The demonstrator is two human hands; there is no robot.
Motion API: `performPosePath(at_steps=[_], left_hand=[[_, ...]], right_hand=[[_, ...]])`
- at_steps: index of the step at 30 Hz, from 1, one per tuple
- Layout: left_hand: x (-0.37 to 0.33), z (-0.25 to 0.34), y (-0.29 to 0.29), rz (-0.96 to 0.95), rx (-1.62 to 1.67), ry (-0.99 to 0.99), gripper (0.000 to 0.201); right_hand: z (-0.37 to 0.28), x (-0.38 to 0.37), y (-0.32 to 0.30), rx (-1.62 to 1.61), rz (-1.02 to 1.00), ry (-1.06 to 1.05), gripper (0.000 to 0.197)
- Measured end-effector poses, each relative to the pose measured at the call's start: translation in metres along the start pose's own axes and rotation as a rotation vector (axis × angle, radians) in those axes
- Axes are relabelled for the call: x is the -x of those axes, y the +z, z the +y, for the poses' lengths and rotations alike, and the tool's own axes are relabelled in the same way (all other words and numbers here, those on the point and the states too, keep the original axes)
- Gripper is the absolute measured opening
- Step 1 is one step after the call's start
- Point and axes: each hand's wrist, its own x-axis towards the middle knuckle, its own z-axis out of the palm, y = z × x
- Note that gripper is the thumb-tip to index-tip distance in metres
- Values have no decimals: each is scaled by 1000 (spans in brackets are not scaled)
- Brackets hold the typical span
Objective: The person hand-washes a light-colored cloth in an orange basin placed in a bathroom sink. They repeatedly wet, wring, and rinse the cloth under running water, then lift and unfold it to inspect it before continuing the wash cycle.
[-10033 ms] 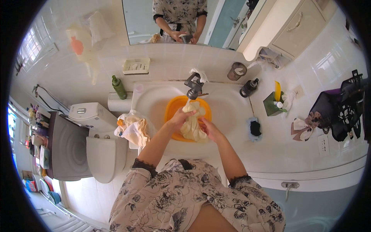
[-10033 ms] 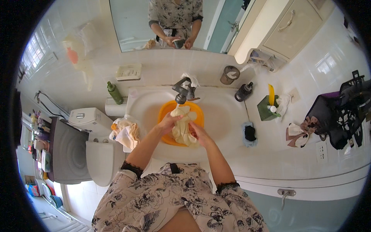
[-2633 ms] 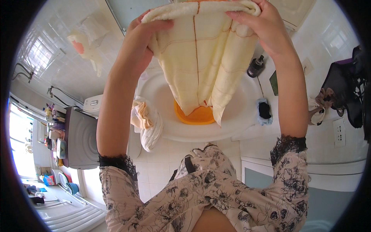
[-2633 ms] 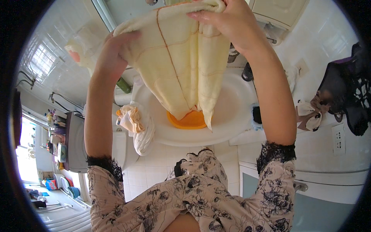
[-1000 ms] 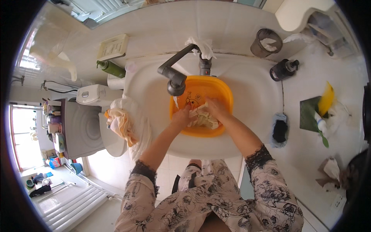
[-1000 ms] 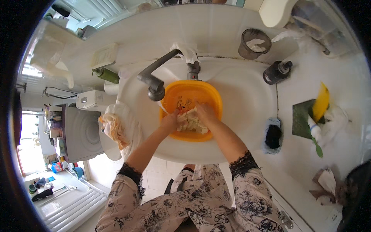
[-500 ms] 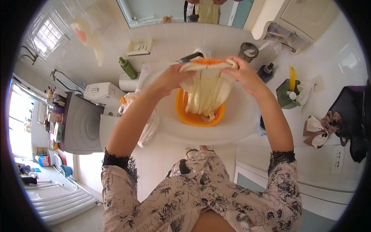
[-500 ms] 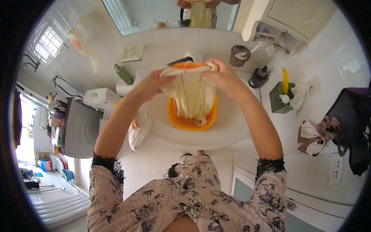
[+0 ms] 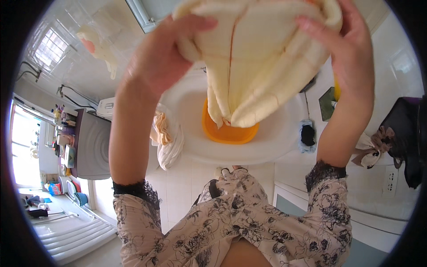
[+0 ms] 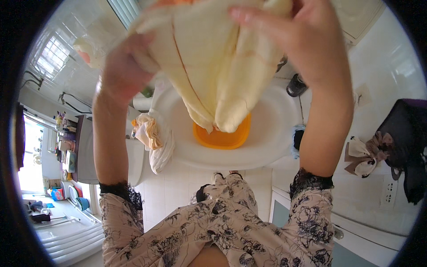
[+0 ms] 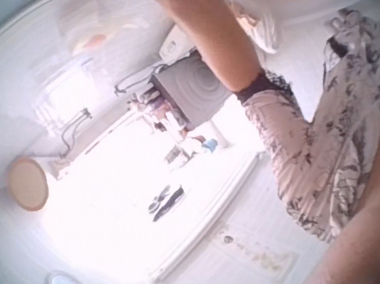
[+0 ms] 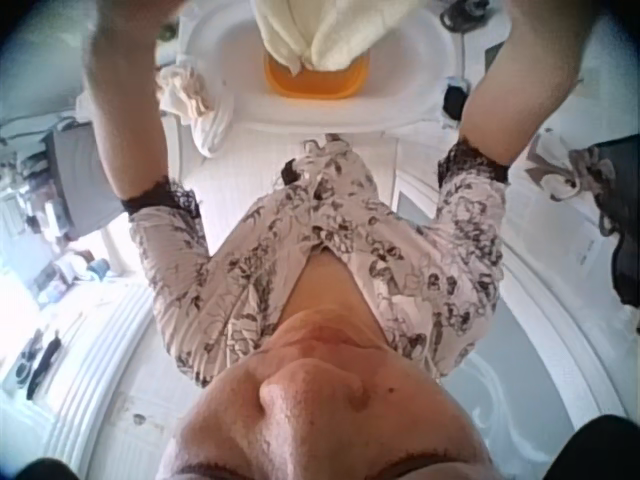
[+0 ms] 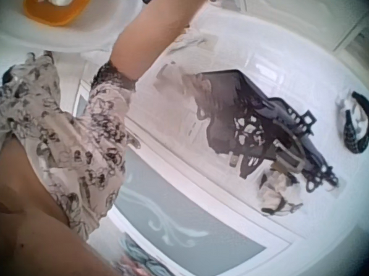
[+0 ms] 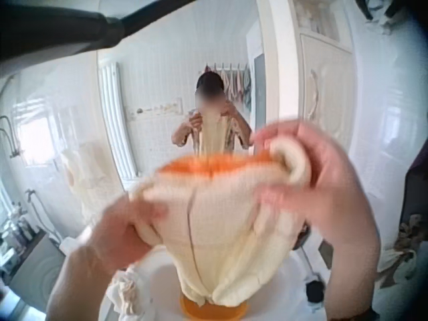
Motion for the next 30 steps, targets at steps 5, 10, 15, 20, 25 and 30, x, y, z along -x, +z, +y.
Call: performPosePath(at_steps=[5,10,15,20,25,30], left_hand=[[16,-82,-22,265,-155,-271,33],[40,-214,-76,383,-341,-615,34],[73,-386,-152,521,-814,-722,37],[67,-449,-168,386,-1426,-444,49],[64,-478,-167,345,-1579,-393,50],[57,-482,-180,250,-1648,-403,51]], right_hand=[[100,41,34,-2,-182,224,29],[243,110,62,-182,-191,753,32],[381,187,116,301,-81,575,35],[436,224,151,747,-236,441,44],[465,240,169,889,-379,444,50],[485,234,175,810,-461,526,51]])
